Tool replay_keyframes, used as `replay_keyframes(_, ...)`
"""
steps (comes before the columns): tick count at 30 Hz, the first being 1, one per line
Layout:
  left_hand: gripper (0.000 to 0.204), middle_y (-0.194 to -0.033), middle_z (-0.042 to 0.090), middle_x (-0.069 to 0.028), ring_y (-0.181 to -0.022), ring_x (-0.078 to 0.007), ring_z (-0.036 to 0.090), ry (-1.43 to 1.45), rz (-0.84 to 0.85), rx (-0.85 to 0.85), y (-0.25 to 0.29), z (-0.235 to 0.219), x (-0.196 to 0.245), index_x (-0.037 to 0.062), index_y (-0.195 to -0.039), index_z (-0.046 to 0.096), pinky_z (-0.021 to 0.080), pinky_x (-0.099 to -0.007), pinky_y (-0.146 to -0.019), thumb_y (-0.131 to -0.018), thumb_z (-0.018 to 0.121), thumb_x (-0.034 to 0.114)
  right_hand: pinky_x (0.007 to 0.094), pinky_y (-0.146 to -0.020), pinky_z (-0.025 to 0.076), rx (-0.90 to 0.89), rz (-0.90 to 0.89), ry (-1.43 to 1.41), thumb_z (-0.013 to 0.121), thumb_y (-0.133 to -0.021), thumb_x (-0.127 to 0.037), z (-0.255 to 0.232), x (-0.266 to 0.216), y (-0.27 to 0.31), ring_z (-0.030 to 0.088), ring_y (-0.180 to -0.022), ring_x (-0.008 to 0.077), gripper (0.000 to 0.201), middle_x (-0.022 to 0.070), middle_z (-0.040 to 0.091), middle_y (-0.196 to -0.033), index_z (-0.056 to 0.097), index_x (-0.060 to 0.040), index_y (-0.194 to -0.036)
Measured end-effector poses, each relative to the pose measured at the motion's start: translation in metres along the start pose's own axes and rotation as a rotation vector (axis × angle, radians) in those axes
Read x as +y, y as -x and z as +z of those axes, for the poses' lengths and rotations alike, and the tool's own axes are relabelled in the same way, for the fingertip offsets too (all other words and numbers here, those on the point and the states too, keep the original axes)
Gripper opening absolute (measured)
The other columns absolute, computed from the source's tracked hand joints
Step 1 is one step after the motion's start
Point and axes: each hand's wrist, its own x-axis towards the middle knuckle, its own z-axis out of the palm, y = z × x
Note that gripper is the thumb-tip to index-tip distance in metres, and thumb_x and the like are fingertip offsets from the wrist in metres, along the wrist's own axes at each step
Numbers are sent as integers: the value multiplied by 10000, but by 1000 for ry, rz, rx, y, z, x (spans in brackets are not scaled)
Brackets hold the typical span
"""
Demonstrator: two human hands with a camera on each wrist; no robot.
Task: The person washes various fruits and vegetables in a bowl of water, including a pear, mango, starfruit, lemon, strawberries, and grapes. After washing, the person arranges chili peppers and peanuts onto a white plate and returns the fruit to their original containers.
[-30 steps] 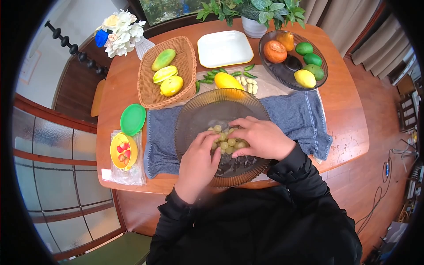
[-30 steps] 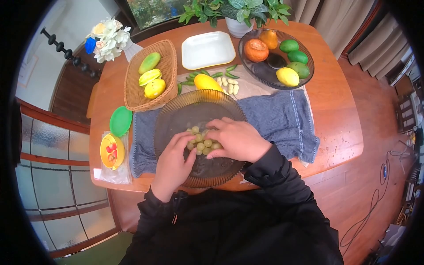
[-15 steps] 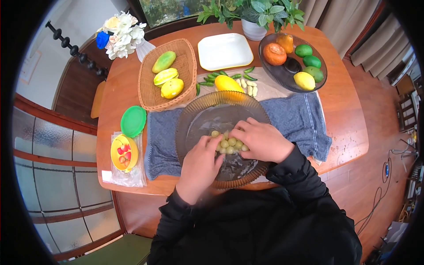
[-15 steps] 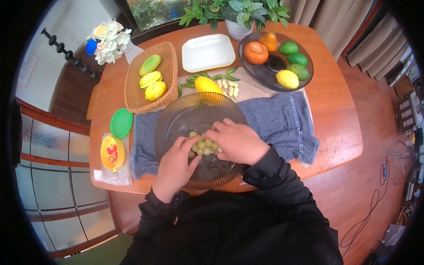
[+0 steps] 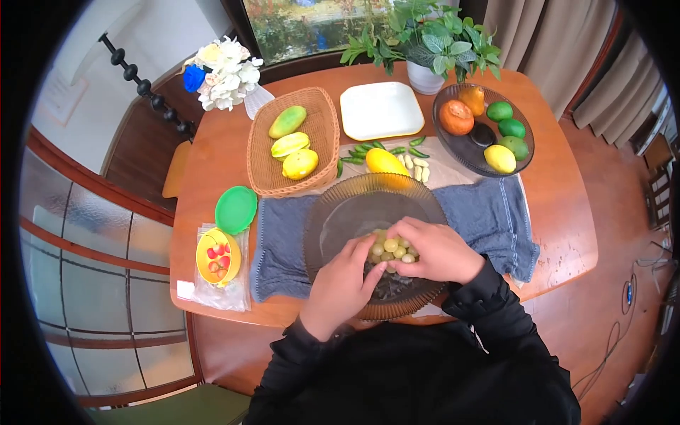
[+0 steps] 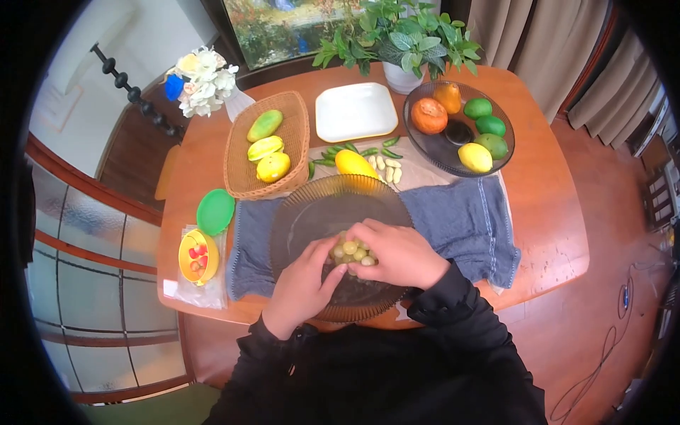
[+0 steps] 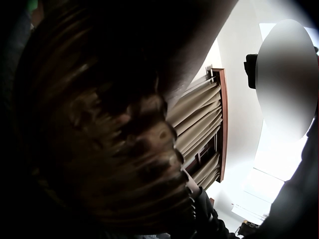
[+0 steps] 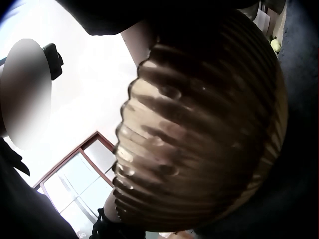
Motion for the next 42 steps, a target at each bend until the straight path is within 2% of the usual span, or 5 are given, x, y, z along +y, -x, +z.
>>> replay_keyframes(14, 785, -1477, 608, -292, -1339, -474, 644, -19, -35, -104, -7, 0, 6, 22, -1625, 403, 562, -477, -1068, -966, 802, 173, 444, -822, 597, 152, 181, -581, 645, -1111, -321, 26, 2, -15, 782, -934, 340, 320, 207, 777, -987, 638, -12, -1193)
replay_keyframes(23, 398, -1468, 632, -156, -1384, -316, 634, 1232, -345, -31, -12, 0, 0, 79, -1507, 531, 532, -529, -1167, -1136, 474, 207, 289, -694, 534, 157, 398, -1379, 476, -1190, -517, 31, -25, -24, 666, -806, 114, 560, 10, 752, -980, 757, -35, -1147)
replay_keyframes(30, 528, -1534, 609, -156, -1398, -355, 613, 1501, -463, 54, -14, -5, -9, 58, -1519, 522, 524, -585, -1150, -1171, 448, 448, 370, -702, 628, 275, 200, -919, 604, -1128, -306, 29, -31, -37, 749, -753, 194, 419, 153, 786, -857, 792, 47, -1004)
replay_keyframes(40, 522, -1444, 632, -193, -1280, -387, 596, 1634, -506, 99, -18, -7, 19, 55, -1468, 561, 457, -591, -1166, -1101, 558, 427, 434, -655, 678, -429, -5, -200, 526, -1113, -255, -11, -16, -93, 813, -768, 272, 416, 200, 803, -960, 786, 70, -1132)
replay_keyframes(42, 525, -1463, 635, -173, -1309, -378, 599, 1642, -532, 90, -11, -13, 15, 61, -1486, 561, 456, -590, -1175, -1105, 551, 422, 434, -691, 675, -366, 459, -670, 570, -1081, -358, -25, -42, -80, 813, -781, 310, 481, 220, 807, -990, 790, 65, -1150)
